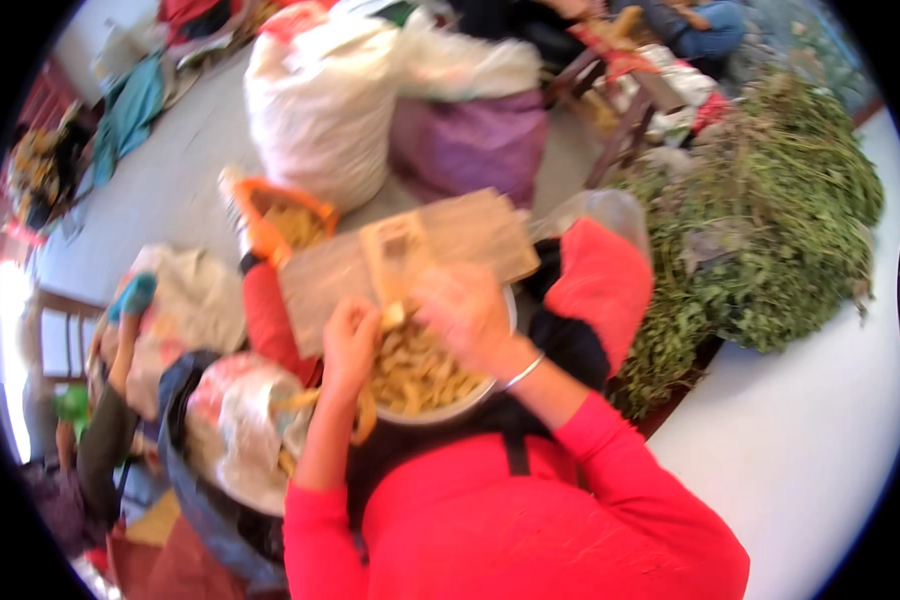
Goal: The person is pulling long yellow plant-based strips through a wooden slotted tool and placing the processed pieces into a bowl.
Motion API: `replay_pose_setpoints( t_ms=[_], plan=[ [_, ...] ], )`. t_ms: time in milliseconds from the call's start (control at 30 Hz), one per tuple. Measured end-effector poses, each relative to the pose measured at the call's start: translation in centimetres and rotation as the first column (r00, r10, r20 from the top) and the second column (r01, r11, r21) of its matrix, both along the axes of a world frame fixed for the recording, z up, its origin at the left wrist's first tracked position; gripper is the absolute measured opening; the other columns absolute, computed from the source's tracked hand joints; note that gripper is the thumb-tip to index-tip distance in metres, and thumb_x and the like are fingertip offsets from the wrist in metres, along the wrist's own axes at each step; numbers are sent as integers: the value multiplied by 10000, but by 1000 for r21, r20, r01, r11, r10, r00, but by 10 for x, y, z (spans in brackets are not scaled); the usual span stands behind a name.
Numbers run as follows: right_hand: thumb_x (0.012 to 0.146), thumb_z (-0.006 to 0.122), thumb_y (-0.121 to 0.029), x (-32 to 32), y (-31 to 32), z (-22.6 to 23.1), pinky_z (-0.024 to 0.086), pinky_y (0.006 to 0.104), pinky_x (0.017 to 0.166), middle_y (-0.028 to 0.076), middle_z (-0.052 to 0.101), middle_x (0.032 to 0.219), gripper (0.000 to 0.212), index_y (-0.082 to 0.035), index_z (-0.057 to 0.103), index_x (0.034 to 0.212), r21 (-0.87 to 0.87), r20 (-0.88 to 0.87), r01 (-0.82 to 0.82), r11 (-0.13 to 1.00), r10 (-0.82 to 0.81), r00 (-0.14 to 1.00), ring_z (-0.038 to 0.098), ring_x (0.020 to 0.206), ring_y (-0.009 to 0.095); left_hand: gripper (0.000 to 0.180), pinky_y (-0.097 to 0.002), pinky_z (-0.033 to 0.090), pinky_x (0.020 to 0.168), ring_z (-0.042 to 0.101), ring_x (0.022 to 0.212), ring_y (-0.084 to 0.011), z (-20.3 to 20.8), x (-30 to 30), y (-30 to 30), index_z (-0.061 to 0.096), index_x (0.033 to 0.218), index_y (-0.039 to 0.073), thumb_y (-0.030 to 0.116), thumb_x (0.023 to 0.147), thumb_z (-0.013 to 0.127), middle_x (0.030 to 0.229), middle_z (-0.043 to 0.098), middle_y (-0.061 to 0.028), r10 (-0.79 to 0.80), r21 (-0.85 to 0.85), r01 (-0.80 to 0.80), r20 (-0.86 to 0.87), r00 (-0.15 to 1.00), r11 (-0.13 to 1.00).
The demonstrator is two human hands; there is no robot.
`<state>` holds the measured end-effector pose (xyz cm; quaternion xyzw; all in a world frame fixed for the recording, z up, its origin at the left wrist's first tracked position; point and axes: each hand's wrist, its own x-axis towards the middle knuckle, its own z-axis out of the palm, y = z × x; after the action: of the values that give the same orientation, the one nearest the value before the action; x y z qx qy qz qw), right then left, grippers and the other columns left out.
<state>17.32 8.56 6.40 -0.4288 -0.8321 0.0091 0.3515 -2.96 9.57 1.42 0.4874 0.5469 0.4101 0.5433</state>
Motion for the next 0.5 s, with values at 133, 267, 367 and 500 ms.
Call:
replay_pose_setpoints(
  t_ms=[133, 267, 367, 500],
  plan=[
    [785, 687, -184, -20, -12, 6, 459, 388, 713, 77, 608, 875, 155, -100, 613, 892, 2, -104, -13, 1000, 13, 995, 597, 819, 263, 47, -205, 321, 399, 428, 458, -72, 12, 43, -32, 521, 899, 75, 68, 932, 490, 638, 521, -13, 103, -249, 21, 477, 873, 968],
    [791, 692, -196, -7, -2, 2, 414, 369, 484, 55, 482, 553, 215, -113, 528, 679, 55, -158, 31, 998, -22, 987, 529, 507, 247, 117, -234, 361, 435, 425, 490, -77, 44, 44, -59, 558, 1001, 53, 144, 950, 505, 635, 489, 13, -23, -391, 323, 607, 795, 862],
    [825, 672, -208, 20, 8, 3, 434, 394, 490, 84, 504, 575, 238, -98, 522, 677, -12, -70, 68, 998, -68, 995, 544, 510, 278, 171, -248, 374, 439, 449, 479, -106, 53, 21, -75, 603, 1011, 23, 163, 960, 518, 652, 524, -1, -181, -400, 428, 525, 832, 810],
    [864, 622, -225, 25, -33, 13, 462, 402, 536, 90, 506, 602, 254, -84, 509, 686, -300, 161, -203, 932, 259, 952, 559, 539, 283, 227, -319, 432, 488, 586, 530, -193, 81, -6, -57, 662, 845, -17, 176, 934, 580, 656, 622, -93, -237, 347, 339, -305, 922, 874]
  ],
)
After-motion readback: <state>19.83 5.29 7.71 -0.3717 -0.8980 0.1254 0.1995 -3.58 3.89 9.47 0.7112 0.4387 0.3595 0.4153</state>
